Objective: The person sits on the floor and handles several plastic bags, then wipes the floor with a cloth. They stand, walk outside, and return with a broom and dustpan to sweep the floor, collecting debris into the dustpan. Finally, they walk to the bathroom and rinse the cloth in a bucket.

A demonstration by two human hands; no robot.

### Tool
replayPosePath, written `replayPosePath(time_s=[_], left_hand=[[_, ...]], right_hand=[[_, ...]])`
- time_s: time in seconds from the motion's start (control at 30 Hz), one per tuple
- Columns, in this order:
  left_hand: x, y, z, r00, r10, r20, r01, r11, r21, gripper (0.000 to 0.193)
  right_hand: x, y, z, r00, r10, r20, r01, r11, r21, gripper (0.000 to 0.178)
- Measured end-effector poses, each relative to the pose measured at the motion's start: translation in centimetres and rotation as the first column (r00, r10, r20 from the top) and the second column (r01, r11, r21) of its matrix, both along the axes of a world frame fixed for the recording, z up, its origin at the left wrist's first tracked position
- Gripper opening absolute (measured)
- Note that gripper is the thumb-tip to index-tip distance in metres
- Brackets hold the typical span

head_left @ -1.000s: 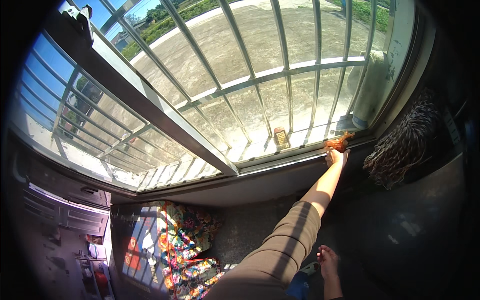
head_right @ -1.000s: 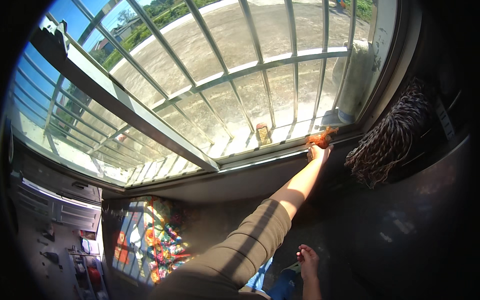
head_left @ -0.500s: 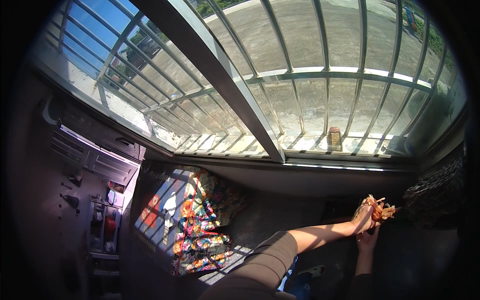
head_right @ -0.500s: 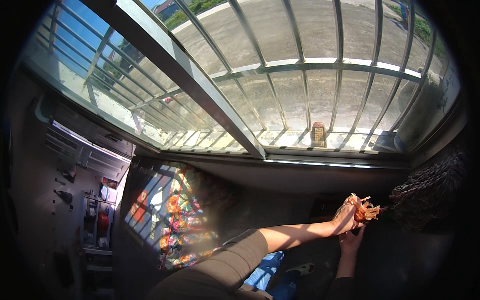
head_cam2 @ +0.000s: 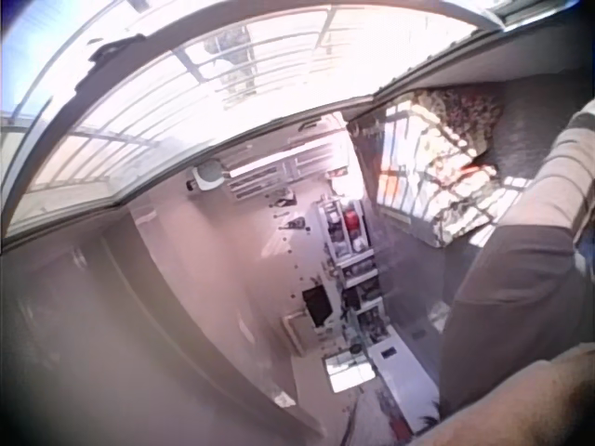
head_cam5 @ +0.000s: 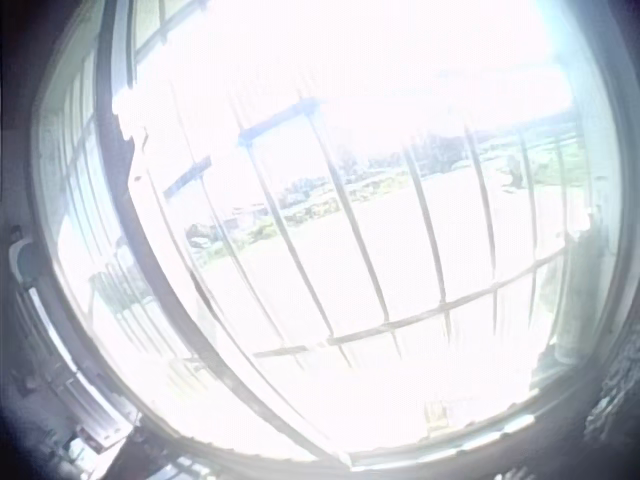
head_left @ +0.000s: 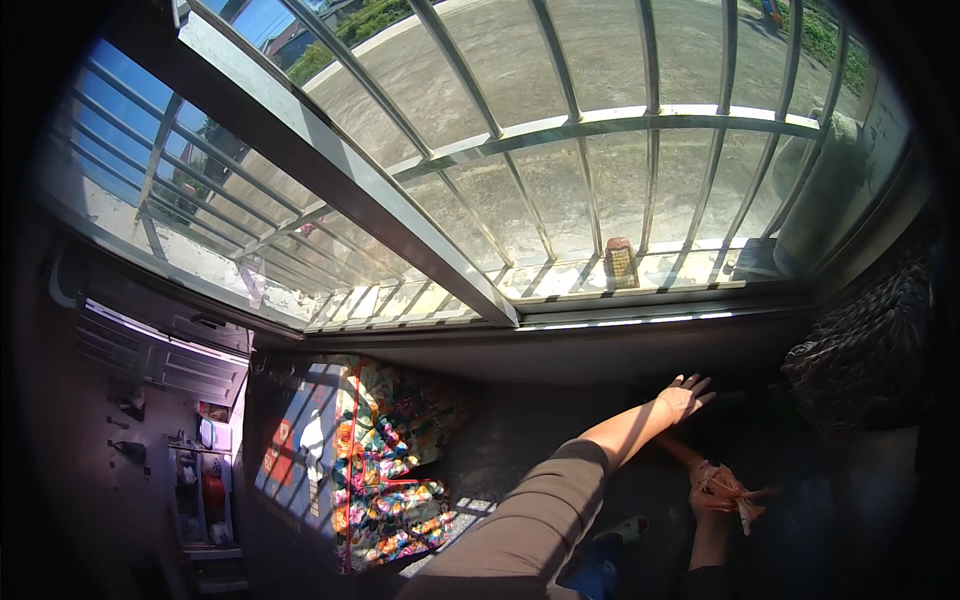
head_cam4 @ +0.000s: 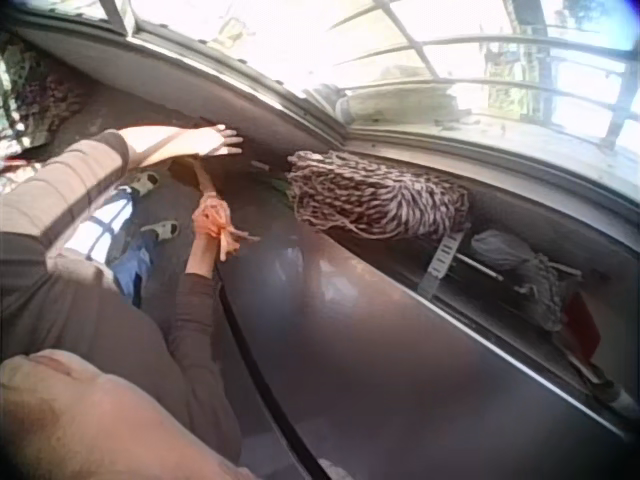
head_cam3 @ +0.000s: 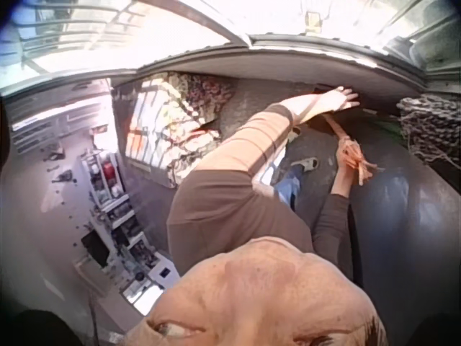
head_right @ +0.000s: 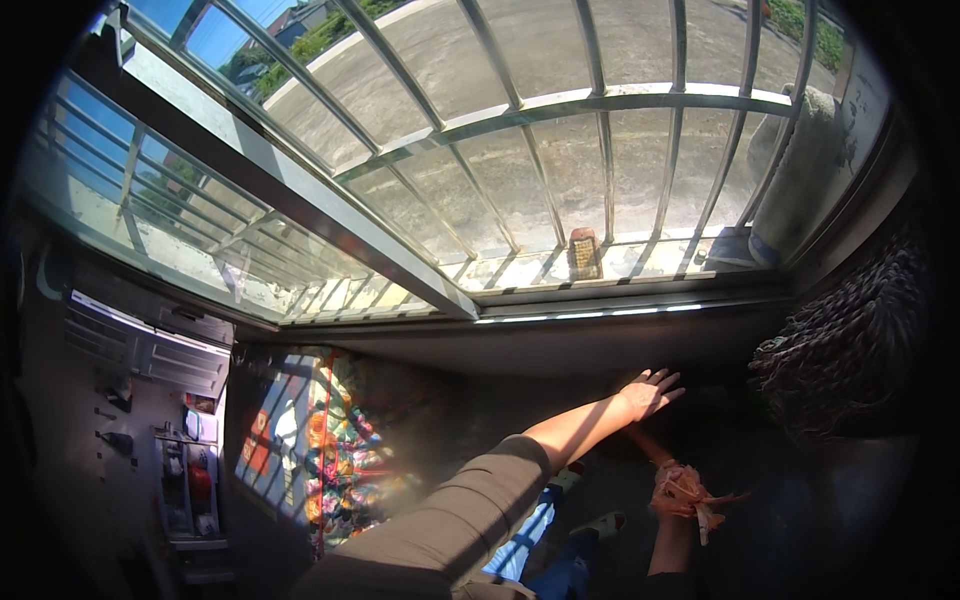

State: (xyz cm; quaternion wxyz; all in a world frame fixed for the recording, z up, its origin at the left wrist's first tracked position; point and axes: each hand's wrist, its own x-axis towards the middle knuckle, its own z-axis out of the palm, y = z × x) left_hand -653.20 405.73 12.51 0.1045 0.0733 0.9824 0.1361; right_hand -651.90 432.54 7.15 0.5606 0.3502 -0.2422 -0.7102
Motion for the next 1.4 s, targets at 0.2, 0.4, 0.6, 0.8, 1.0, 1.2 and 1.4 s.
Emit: replayPosePath(time_s=[0.2, 0.4, 0.6, 0.8, 1.0, 1.2, 1.4], left_hand=[[-1.0, 0.1, -3.4, 0.948, -0.247, 0.198, 0.279, 0.948, -0.151, 0.056], [-3.6, -0.5, -3.0, 0.890, -0.445, -0.094, 0.383, 0.845, -0.374, 0.031], [-6.0, 0.1, -5.4, 0.895, -0.289, 0.340, 0.414, 0.822, -0.392, 0.022], [-1.8, 0.2, -4.4, 0.805, -0.263, 0.531, 0.460, 0.843, -0.279, 0.020], [7.4, -3.8, 0.2, 0.885, -0.139, 0.445, 0.205, 0.973, -0.104, 0.016], [21.2, 0.9, 7.8, 0.845, 0.266, 0.463, -0.337, 0.938, 0.076, 0.019], [38.1, 9.6, 11.1, 0.565, 0.718, 0.406, -0.822, 0.532, 0.204, 0.032]], right_hand=[[4.1, 0.4, 7.3, 0.996, -0.095, 0.002, 0.095, 0.994, -0.053, 0.039], [5.9, 1.6, 9.3, 0.980, -0.195, 0.044, 0.171, 0.932, 0.318, 0.069], [8.0, 0.7, 10.1, 0.955, -0.186, 0.232, 0.074, 0.904, 0.420, 0.047], [11.3, 5.3, 10.8, 0.992, 0.106, 0.072, -0.125, 0.924, 0.361, 0.038], [12.5, 11.6, 16.5, 0.802, 0.567, -0.189, -0.352, 0.703, 0.618, 0.028], [14.3, 16.1, 20.6, 0.247, 0.926, -0.286, -0.275, 0.350, 0.895, 0.027], [17.2, 17.1, 21.8, -0.156, 0.912, -0.380, -0.259, 0.334, 0.906, 0.025]])
